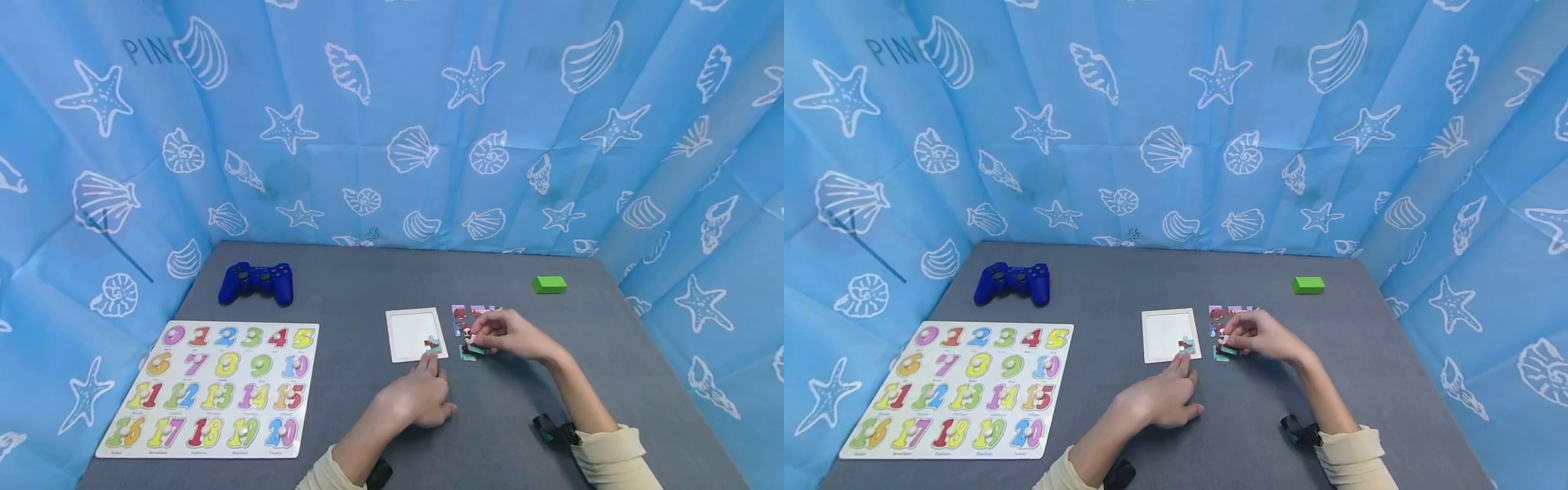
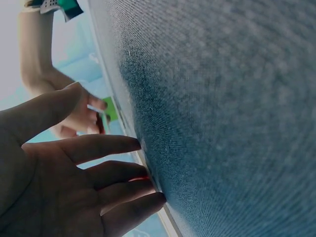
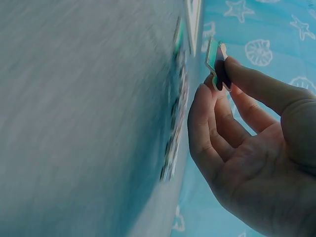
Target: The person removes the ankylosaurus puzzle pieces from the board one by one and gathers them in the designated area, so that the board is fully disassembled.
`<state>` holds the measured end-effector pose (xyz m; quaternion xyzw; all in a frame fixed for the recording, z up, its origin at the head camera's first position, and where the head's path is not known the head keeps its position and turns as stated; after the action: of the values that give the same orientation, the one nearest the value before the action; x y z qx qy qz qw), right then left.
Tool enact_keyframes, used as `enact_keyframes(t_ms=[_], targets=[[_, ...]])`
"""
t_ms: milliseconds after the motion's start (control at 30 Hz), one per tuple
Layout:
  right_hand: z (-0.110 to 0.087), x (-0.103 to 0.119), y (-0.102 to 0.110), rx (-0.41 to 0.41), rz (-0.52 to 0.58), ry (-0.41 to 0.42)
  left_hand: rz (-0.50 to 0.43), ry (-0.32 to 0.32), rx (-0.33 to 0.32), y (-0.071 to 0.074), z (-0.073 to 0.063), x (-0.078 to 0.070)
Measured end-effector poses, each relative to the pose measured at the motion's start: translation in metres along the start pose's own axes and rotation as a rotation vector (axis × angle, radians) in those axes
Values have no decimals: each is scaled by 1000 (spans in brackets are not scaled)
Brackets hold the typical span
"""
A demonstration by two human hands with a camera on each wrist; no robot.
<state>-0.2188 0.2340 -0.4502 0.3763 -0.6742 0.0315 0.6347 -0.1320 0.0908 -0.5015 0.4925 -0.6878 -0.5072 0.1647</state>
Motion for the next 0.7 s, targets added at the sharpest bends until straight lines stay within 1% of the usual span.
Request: enact_keyframes(t_ms=[100, 300, 433, 567, 633, 667, 700], targets=[[-8, -6, 5, 2, -5, -7, -4, 5, 13, 8, -9, -4], [-17, -16, 7, 3, -40, -14, -12, 3, 27, -5, 2, 0], [-18, -18, 6, -16, -91, -3, -9, 2, 18, -7, 5, 1], [-17, -18, 7, -53, -149, 6, -14, 8, 9, 0, -1, -1], [-16, -17, 7, -77, -183, -3, -17, 11, 9, 3, -5, -1], [-16, -17, 7, -91, -204, -9, -14, 11, 9, 7, -9, -3], [-16, -17, 7, -104, -227, -15, -14, 12, 12, 7, -9, -3]])
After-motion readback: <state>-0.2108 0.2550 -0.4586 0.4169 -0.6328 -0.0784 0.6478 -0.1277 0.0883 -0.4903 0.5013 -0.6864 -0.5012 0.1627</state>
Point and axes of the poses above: each hand's wrist, its own z-axis towards the middle knuckle, its own y-axis out of the back of the hand, x = y × z, the point moved 10 cm from there along z, towards the middle knuckle, and after that the axes turned 6 degrees about z, right-handed, at the moved point
